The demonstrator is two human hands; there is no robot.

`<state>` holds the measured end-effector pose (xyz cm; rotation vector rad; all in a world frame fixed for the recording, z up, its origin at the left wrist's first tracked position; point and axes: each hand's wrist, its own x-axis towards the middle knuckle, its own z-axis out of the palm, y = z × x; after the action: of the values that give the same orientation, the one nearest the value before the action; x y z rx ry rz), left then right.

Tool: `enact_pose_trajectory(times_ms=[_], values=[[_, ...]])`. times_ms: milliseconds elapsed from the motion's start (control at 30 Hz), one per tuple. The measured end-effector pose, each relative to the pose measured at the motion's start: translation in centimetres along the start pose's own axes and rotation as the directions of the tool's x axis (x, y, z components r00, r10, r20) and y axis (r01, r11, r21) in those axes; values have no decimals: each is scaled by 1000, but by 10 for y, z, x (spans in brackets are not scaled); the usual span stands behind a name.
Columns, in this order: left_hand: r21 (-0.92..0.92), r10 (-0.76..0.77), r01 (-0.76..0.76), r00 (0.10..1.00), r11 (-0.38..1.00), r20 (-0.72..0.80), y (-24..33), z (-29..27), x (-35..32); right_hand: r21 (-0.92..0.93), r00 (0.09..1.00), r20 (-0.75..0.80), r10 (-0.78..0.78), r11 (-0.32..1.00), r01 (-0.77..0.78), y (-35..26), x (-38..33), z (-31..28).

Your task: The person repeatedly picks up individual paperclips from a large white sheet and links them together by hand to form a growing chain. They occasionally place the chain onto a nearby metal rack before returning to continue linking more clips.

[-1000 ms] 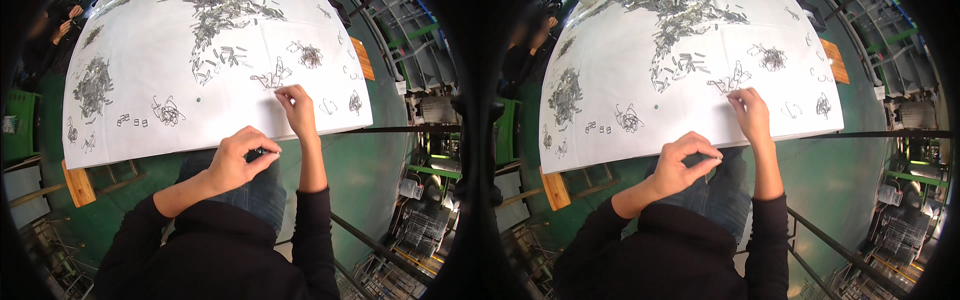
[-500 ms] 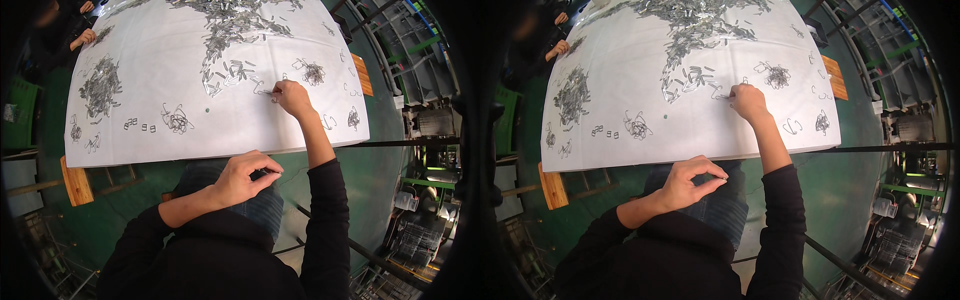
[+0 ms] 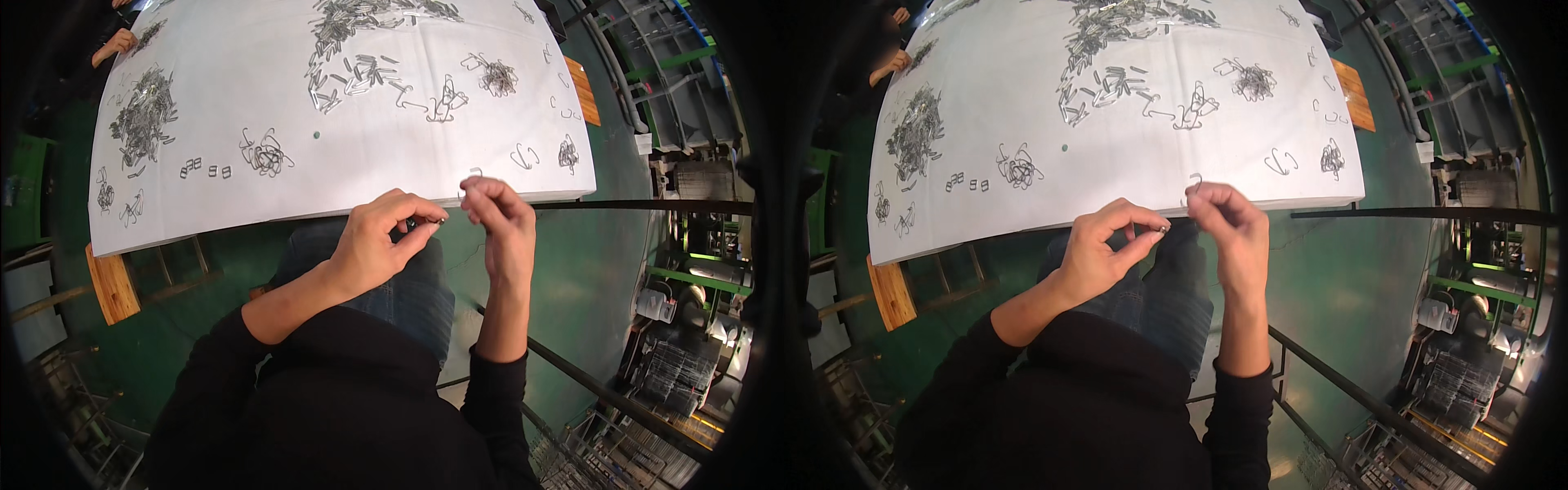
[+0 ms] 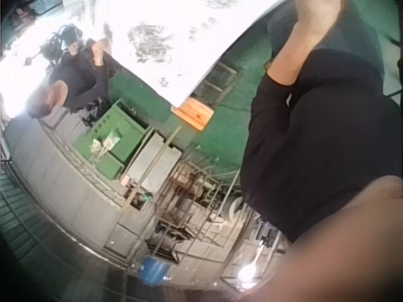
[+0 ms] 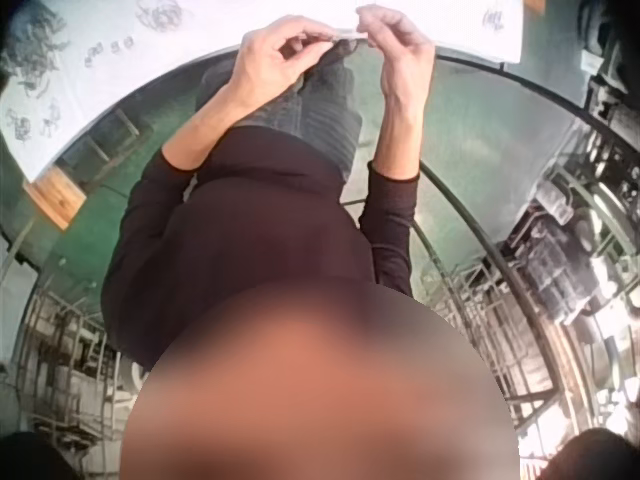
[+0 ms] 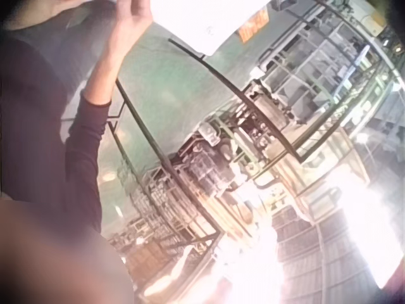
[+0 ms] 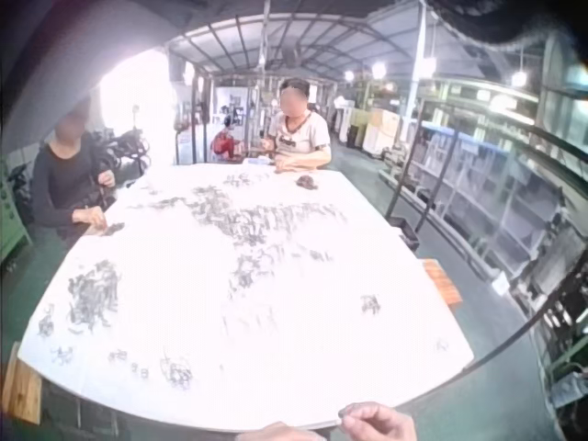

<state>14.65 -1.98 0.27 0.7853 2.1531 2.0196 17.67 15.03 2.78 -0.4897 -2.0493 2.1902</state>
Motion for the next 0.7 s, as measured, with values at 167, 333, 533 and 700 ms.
enact_pose_trajectory(times_ms=[167, 333, 533, 700], values=[[-16, -7, 6, 999, 1000, -33, 3, 4, -2, 154, 995, -63, -76, 984, 85, 3, -44, 16], [20, 32, -32, 999, 999, -31, 8, 5, 0, 71, 975, -160, -156, 983, 169, 10, -47, 26], [95, 100, -99, 995, 991, -4, -2, -1, 1, 0, 915, -246, -318, 945, 328, 24, -49, 38], [490, 146, -42, 973, 871, -177, -72, -53, 70, -48, 898, -247, -363, 930, 363, 28, -52, 35]])
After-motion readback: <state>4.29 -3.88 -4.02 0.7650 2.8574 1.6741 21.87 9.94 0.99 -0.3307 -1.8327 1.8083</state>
